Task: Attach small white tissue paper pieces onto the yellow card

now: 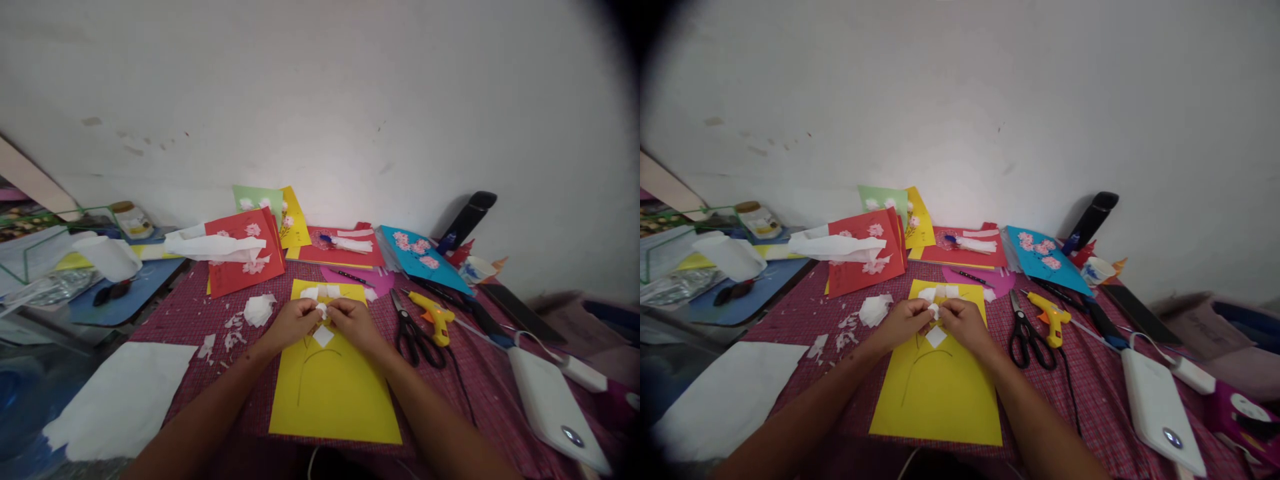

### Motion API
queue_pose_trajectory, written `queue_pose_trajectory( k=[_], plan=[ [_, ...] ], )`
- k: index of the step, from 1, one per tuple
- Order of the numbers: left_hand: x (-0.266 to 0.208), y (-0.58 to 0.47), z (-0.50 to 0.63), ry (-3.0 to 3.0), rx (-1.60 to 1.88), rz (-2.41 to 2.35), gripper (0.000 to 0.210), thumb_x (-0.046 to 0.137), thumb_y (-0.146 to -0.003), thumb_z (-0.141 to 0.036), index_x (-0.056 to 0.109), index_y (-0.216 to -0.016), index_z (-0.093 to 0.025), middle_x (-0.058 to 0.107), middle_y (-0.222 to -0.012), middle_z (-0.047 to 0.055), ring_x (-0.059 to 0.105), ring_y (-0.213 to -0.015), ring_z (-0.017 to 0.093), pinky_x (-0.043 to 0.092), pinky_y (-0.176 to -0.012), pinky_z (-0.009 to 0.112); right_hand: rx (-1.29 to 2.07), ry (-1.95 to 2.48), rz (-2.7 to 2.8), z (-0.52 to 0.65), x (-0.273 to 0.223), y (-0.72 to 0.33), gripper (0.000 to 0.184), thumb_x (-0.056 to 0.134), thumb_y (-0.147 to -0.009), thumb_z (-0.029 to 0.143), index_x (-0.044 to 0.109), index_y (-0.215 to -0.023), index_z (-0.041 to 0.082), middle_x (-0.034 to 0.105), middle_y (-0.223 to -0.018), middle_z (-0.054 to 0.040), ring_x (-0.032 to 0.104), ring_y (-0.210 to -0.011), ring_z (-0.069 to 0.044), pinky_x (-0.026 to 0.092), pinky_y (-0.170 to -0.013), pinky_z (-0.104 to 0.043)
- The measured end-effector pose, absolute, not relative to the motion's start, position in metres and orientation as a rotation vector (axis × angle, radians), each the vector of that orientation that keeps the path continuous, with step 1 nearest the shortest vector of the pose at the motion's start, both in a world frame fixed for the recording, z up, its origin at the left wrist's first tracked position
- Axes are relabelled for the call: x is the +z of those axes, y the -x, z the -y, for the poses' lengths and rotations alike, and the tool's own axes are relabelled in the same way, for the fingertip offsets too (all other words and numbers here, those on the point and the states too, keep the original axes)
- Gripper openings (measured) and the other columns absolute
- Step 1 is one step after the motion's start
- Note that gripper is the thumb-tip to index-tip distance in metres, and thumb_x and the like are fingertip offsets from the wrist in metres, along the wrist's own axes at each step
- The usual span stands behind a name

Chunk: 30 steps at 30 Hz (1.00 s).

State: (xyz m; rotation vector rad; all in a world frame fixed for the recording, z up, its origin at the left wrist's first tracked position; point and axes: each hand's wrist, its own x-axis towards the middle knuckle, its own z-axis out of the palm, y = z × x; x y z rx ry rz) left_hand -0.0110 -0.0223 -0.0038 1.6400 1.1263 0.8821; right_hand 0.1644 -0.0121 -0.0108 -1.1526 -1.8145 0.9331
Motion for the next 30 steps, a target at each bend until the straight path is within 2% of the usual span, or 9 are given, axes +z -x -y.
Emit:
queue_pose_trajectory(
  k=[5,10,14,20,30],
  plan=[
    [-0.007,0.011,0.022,-1.627,0.880,-1.123,0.024,0.048,-0.082,-0.032,0.051,-0.063,-0.016,0.053,-0.055,-0.003,0.048,-0.050,0.009,0.034,-0.050,0.021,1.046,1.159,1.740,0.009,-0.014,-0.166,0.019,0.055,-0.080,0.030,0.063,-0.068,0.018,0.055,-0.060,0.0011,0.050,-0.058,-0.013,0.038,-0.055,-0.023],
    [-0.009,0.012,0.021,-1.621,0.880,-1.131,0.023,0.049,-0.081,-0.032,0.052,-0.064,-0.016,0.054,-0.055,-0.003,0.049,-0.051,0.009,0.035,-0.050,0.021,1.087,1.139,1.740,0.009,-0.012,-0.166,0.020,0.057,-0.078,0.031,0.059,-0.064,0.017,0.053,-0.059,0.0017,0.047,-0.058,-0.012,0.038,-0.055,-0.022],
    [-0.008,0.012,0.021,-1.626,0.881,-1.099,0.021,0.050,-0.080,-0.030,0.053,-0.065,-0.016,0.054,-0.055,-0.003,0.049,-0.051,0.009,0.035,-0.050,0.021,1.159,1.091,1.727,0.010,-0.011,-0.166,0.017,0.061,-0.077,0.031,0.062,-0.069,0.016,0.054,-0.063,0.0016,0.047,-0.059,-0.011,0.037,-0.056,-0.022],
    [-0.006,0.013,0.022,-1.617,0.874,-1.061,0.019,0.050,-0.079,-0.028,0.055,-0.065,-0.015,0.054,-0.057,-0.002,0.050,-0.052,0.010,0.036,-0.053,0.022,1.345,1.065,1.649,0.009,-0.009,-0.168,0.022,0.065,-0.075,0.037,0.062,-0.071,0.015,0.055,-0.059,0.0021,0.047,-0.054,-0.010,0.036,-0.053,-0.022],
    [-0.004,0.013,0.023,-1.611,0.867,-1.055,0.019,0.050,-0.078,-0.026,0.054,-0.064,-0.015,0.054,-0.055,-0.002,0.049,-0.052,0.009,0.037,-0.052,0.021,1.386,1.038,1.650,0.010,-0.003,-0.170,0.027,0.064,-0.076,0.042,0.064,-0.073,0.015,0.058,-0.059,0.0010,0.049,-0.053,-0.011,0.038,-0.053,-0.023]
  ],
)
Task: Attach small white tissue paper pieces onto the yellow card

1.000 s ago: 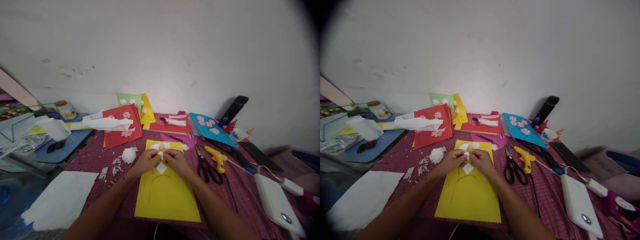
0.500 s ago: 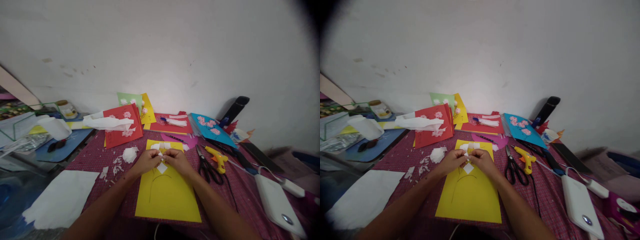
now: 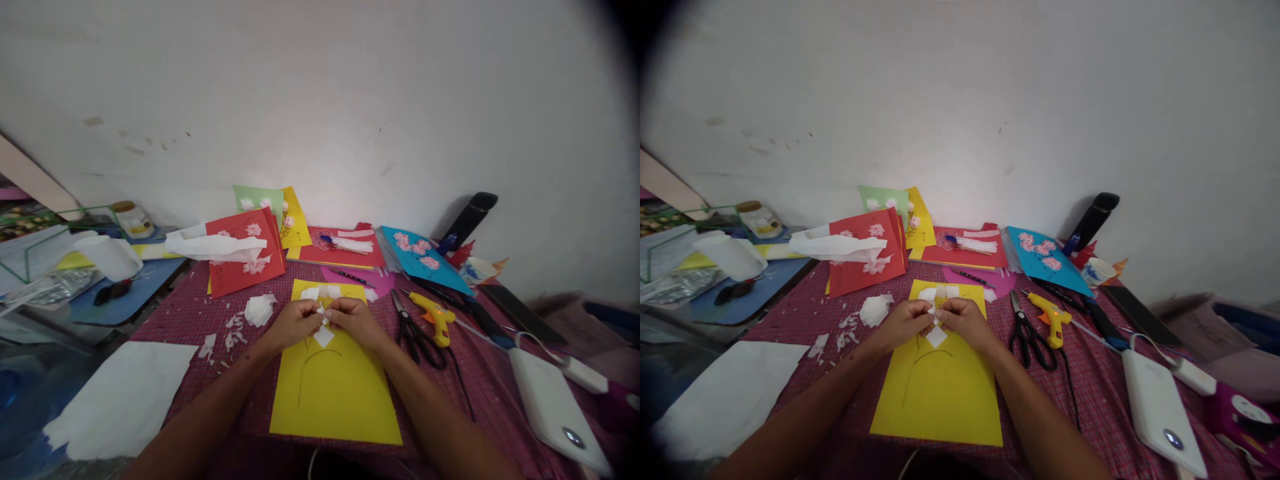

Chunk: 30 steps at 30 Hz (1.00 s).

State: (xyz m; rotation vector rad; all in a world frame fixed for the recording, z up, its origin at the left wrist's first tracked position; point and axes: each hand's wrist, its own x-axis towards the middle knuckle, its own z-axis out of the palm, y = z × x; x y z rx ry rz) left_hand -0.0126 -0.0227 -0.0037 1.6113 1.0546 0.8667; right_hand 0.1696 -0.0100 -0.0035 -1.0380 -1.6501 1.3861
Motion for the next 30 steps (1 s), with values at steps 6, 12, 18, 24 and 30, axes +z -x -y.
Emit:
queue_pose_trajectory(
  k=[6,12,18,24,30],
  plan=[
    [-0.0078,0.0132,0.0212,-1.614,0.868,-1.045,0.018,0.050,-0.078,-0.026,0.056,-0.065,-0.015,0.055,-0.056,-0.002,0.050,-0.052,0.010,0.037,-0.053,0.021,1.378,1.058,1.656,0.0090,-0.0056,-0.1698,0.028,0.064,-0.077,0.043,0.064,-0.073,0.016,0.058,-0.059,0.0011,0.049,-0.053,-0.011,0.039,-0.053,-0.023],
    [-0.0118,0.0145,0.0206,-1.631,0.868,-1.034,0.020,0.051,-0.080,-0.028,0.057,-0.066,-0.015,0.056,-0.058,-0.002,0.050,-0.053,0.009,0.038,-0.053,0.021,1.438,1.046,1.614,0.0093,-0.0039,-0.1693,0.027,0.067,-0.074,0.042,0.064,-0.074,0.015,0.057,-0.058,0.0015,0.050,-0.053,-0.010,0.039,-0.053,-0.023],
    [-0.0077,0.0138,0.0219,-1.579,0.857,-1.028,0.019,0.052,-0.079,-0.029,0.057,-0.068,-0.014,0.056,-0.059,-0.001,0.051,-0.054,0.009,0.040,-0.054,0.021,1.465,1.029,1.586,0.0101,-0.0024,-0.1685,0.028,0.068,-0.073,0.043,0.064,-0.073,0.015,0.057,-0.057,0.0020,0.049,-0.052,-0.010,0.039,-0.053,-0.023],
    [-0.0073,0.0151,0.0217,-1.526,0.863,-0.952,0.016,0.054,-0.078,-0.027,0.059,-0.072,-0.014,0.059,-0.061,0.000,0.053,-0.054,0.010,0.042,-0.054,0.021,1.488,1.028,1.556,0.0105,-0.0009,-0.1679,0.028,0.067,-0.074,0.043,0.063,-0.072,0.016,0.058,-0.057,0.0017,0.050,-0.052,-0.010,0.039,-0.053,-0.024],
    [-0.0075,0.0162,0.0216,-1.509,0.855,-0.916,0.016,0.054,-0.079,-0.027,0.061,-0.075,-0.013,0.062,-0.065,0.002,0.056,-0.056,0.011,0.043,-0.056,0.022,1.495,1.007,1.563,0.0102,-0.0010,-0.1687,0.028,0.067,-0.074,0.042,0.062,-0.072,0.015,0.057,-0.056,0.0016,0.050,-0.052,-0.010,0.039,-0.053,-0.024]
  ],
)
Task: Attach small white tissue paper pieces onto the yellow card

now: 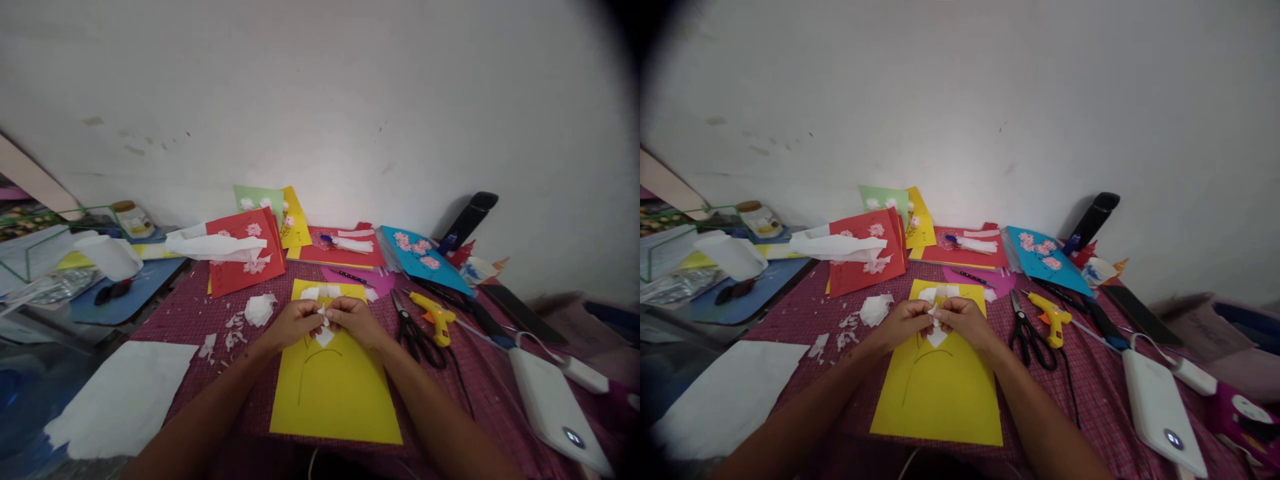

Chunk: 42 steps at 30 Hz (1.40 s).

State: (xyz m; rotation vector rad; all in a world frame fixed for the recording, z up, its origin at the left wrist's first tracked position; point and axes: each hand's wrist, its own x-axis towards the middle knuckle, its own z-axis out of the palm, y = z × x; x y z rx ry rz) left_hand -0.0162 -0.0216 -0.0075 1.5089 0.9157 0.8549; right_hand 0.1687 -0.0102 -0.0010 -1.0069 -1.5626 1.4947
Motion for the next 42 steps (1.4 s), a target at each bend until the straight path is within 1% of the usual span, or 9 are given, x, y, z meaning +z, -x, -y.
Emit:
queue_pose_trajectory(
  k=[4,9,18,22,25,34,42],
  plan=[
    [-0.005,0.015,0.022,-1.508,0.855,-0.923,0.017,0.054,-0.080,-0.028,0.061,-0.074,-0.013,0.061,-0.065,0.002,0.055,-0.055,0.010,0.043,-0.055,0.022,1.459,1.005,1.583,0.010,-0.003,-0.169,0.027,0.066,-0.075,0.042,0.062,-0.072,0.016,0.057,-0.058,0.0017,0.049,-0.053,-0.010,0.039,-0.054,-0.024],
    [-0.008,0.015,0.021,-1.568,0.887,-0.992,0.022,0.053,-0.082,-0.030,0.058,-0.069,-0.013,0.056,-0.059,0.000,0.051,-0.054,0.010,0.038,-0.053,0.021,1.374,1.031,1.615,0.011,-0.006,-0.166,0.023,0.067,-0.074,0.038,0.060,-0.072,0.017,0.053,-0.059,0.0030,0.046,-0.053,-0.010,0.037,-0.052,-0.023],
    [-0.010,0.016,0.020,-1.739,0.885,-1.084,0.019,0.049,-0.079,-0.022,0.054,-0.063,-0.014,0.052,-0.057,-0.003,0.047,-0.053,0.009,0.032,-0.051,0.021,1.186,1.052,1.726,0.012,-0.009,-0.164,0.014,0.061,-0.075,0.028,0.058,-0.067,0.017,0.050,-0.063,0.0026,0.043,-0.058,-0.010,0.034,-0.054,-0.022],
    [-0.010,0.015,0.020,-1.721,0.877,-1.101,0.017,0.048,-0.077,-0.021,0.055,-0.064,-0.015,0.053,-0.057,-0.003,0.047,-0.054,0.009,0.032,-0.051,0.021,1.212,1.059,1.675,0.011,-0.008,-0.166,0.007,0.059,-0.073,0.021,0.057,-0.067,0.018,0.051,-0.062,0.0030,0.044,-0.057,-0.010,0.035,-0.053,-0.022],
    [-0.007,0.014,0.021,-1.666,0.883,-1.106,0.016,0.048,-0.077,-0.021,0.056,-0.064,-0.014,0.054,-0.057,-0.003,0.048,-0.053,0.009,0.034,-0.051,0.021,1.246,1.067,1.599,0.010,-0.005,-0.168,0.004,0.058,-0.071,0.020,0.057,-0.067,0.018,0.052,-0.058,0.0037,0.045,-0.053,-0.010,0.035,-0.052,-0.022],
    [-0.002,0.012,0.021,-1.546,0.906,-1.094,0.014,0.051,-0.075,-0.022,0.054,-0.063,-0.015,0.054,-0.055,-0.003,0.049,-0.050,0.009,0.036,-0.050,0.020,1.368,1.032,1.292,0.004,-0.006,-0.174,0.007,0.059,-0.072,0.023,0.054,-0.068,0.019,0.057,-0.049,0.0030,0.049,-0.044,-0.012,0.037,-0.047,-0.023],
    [-0.002,0.012,0.021,-1.479,0.895,-1.106,0.014,0.051,-0.075,-0.023,0.054,-0.064,-0.015,0.055,-0.054,-0.002,0.050,-0.049,0.009,0.038,-0.050,0.020,1.371,1.001,1.252,0.004,-0.006,-0.175,0.009,0.060,-0.071,0.023,0.054,-0.066,0.019,0.058,-0.050,0.0020,0.050,-0.046,-0.012,0.037,-0.049,-0.023]
  ],
)
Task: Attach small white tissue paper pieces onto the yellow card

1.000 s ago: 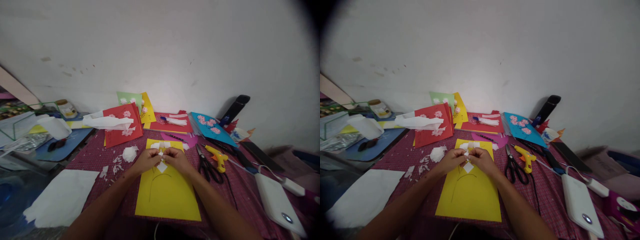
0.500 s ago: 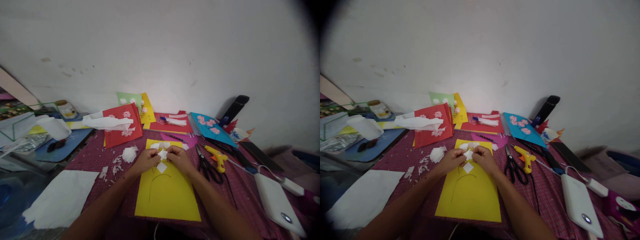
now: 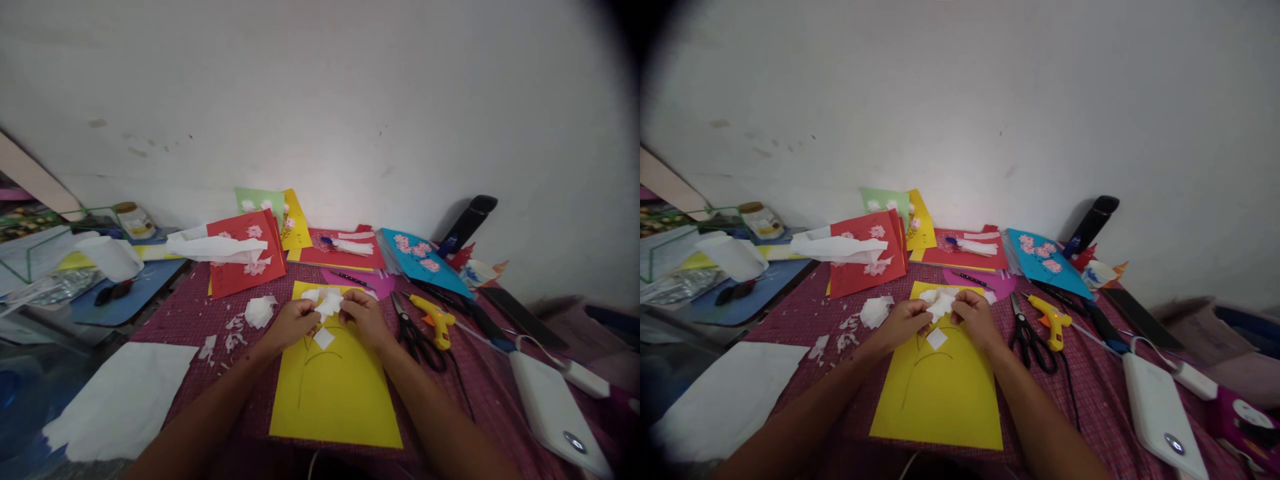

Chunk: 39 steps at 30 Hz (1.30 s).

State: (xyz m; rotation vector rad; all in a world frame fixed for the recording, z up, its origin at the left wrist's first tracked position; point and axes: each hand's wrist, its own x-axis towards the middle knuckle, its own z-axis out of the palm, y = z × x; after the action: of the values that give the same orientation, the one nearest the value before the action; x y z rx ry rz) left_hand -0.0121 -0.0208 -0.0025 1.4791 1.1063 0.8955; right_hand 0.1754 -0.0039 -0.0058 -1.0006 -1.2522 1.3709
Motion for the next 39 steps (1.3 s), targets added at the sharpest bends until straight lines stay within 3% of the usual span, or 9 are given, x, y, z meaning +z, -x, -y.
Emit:
queue_pose_trajectory(
  k=[8,17,20,28,39],
  plan=[
    [-0.004,0.012,0.020,-1.454,0.894,-1.120,0.014,0.052,-0.077,-0.026,0.054,-0.068,-0.015,0.057,-0.056,-0.002,0.052,-0.048,0.009,0.038,-0.048,0.020,1.345,1.030,1.126,0.000,-0.006,-0.178,0.014,0.061,-0.073,0.028,0.053,-0.066,0.019,0.056,-0.050,0.0023,0.047,-0.044,-0.011,0.031,-0.045,-0.023],
    [-0.013,0.015,0.020,-1.492,0.702,-1.127,0.022,0.060,-0.075,-0.036,0.055,-0.068,-0.015,0.056,-0.056,-0.003,0.048,-0.044,0.008,0.037,-0.043,0.019,1.336,1.024,1.281,0.004,-0.004,-0.175,0.011,0.060,-0.073,0.023,0.053,-0.065,0.019,0.056,-0.050,0.0026,0.048,-0.046,-0.012,0.035,-0.049,-0.023],
    [-0.016,0.015,0.019,-1.450,0.813,-1.107,0.022,0.064,-0.072,-0.036,0.055,-0.076,-0.016,0.052,-0.057,-0.005,0.045,-0.044,0.006,0.035,-0.042,0.017,1.257,1.072,1.357,0.006,-0.002,-0.173,0.012,0.059,-0.074,0.024,0.052,-0.065,0.019,0.054,-0.050,0.0037,0.047,-0.046,-0.011,0.035,-0.049,-0.024],
    [-0.001,0.010,0.021,-1.468,0.963,-0.869,0.028,0.068,-0.073,-0.028,0.064,-0.096,-0.013,0.065,-0.092,0.006,0.059,-0.079,0.014,0.046,-0.071,0.024,1.116,1.045,1.596,0.014,-0.010,-0.164,0.012,0.059,-0.077,0.030,0.057,-0.070,0.019,0.053,-0.065,0.0012,0.047,-0.059,-0.013,0.038,-0.054,-0.023],
    [-0.005,0.012,0.019,-1.501,0.941,-1.054,0.023,0.055,-0.081,-0.035,0.059,-0.074,-0.014,0.060,-0.065,0.000,0.054,-0.053,0.009,0.043,-0.052,0.020,1.205,0.993,1.588,0.015,-0.011,-0.164,0.009,0.060,-0.078,0.027,0.058,-0.075,0.019,0.049,-0.066,0.0035,0.044,-0.058,-0.011,0.035,-0.055,-0.023]
  ],
)
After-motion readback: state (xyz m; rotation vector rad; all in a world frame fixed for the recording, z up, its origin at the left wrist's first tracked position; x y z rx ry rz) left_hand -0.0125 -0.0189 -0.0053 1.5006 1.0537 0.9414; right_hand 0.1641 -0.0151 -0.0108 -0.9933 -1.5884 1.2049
